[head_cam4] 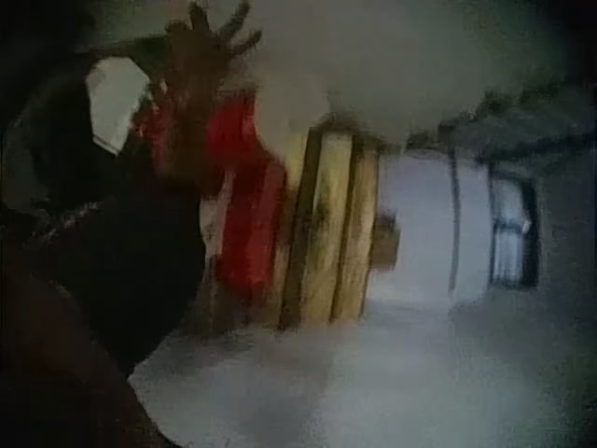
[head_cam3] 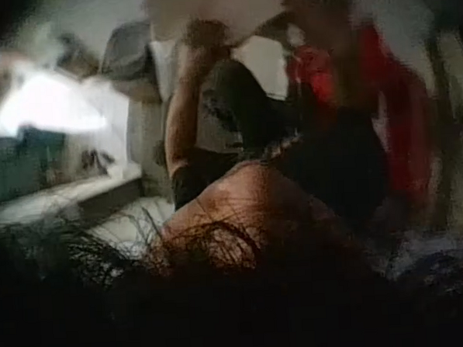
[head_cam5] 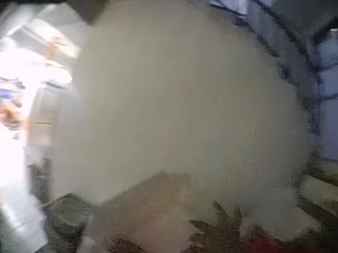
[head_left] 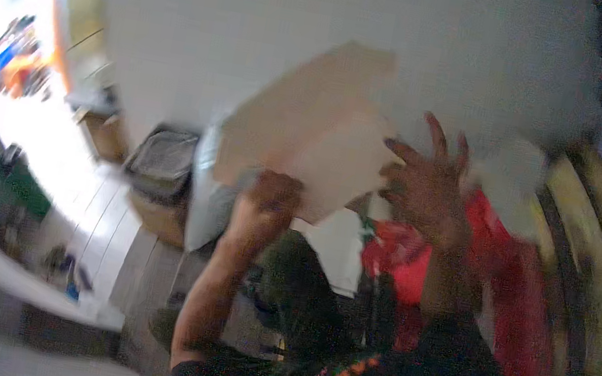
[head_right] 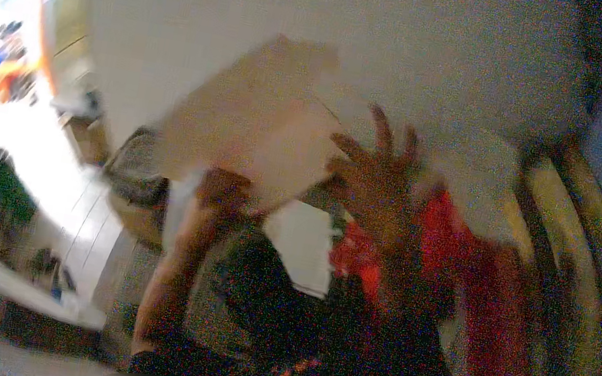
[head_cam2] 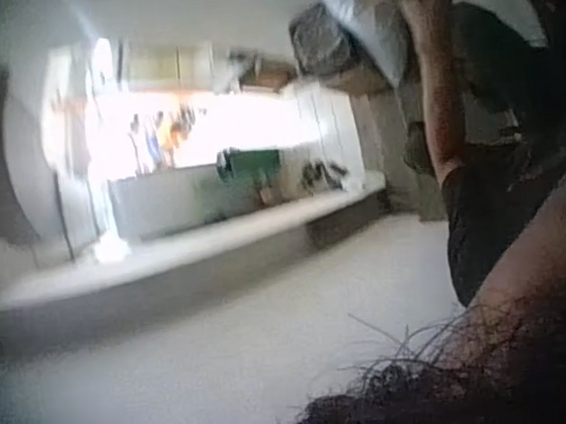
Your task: Assembling and folding cardboard takeout or delivery food boxes while sitting on a staircase.
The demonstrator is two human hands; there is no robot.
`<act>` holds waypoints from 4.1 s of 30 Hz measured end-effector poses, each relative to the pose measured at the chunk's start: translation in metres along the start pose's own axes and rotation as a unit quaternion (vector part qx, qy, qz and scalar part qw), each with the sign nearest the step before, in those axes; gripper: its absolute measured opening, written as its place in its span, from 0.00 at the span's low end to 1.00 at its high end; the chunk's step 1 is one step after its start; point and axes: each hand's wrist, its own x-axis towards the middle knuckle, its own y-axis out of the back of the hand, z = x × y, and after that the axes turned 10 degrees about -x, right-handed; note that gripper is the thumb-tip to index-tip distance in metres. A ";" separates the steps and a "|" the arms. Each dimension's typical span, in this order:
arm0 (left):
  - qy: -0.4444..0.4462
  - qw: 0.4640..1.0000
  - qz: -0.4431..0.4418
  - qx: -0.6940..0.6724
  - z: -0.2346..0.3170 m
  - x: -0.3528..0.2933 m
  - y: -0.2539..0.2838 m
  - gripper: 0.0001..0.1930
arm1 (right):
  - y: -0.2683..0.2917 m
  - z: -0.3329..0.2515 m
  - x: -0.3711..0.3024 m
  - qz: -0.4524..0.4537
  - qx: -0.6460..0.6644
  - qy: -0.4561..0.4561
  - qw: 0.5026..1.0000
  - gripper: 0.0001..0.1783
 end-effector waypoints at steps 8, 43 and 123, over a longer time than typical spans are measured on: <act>-0.308 0.925 0.172 -0.144 0.119 0.066 -0.103 0.25 | 0.068 0.136 -0.112 0.066 0.069 -0.252 0.963 0.10; -0.231 0.959 -0.152 -0.070 0.121 0.119 -0.269 0.12 | -0.033 0.185 -0.143 0.248 0.114 -0.103 0.957 0.08; 0.294 0.881 0.348 0.129 -0.091 -0.196 0.077 0.31 | -0.458 -0.176 -0.123 -0.286 0.355 -0.323 0.829 0.26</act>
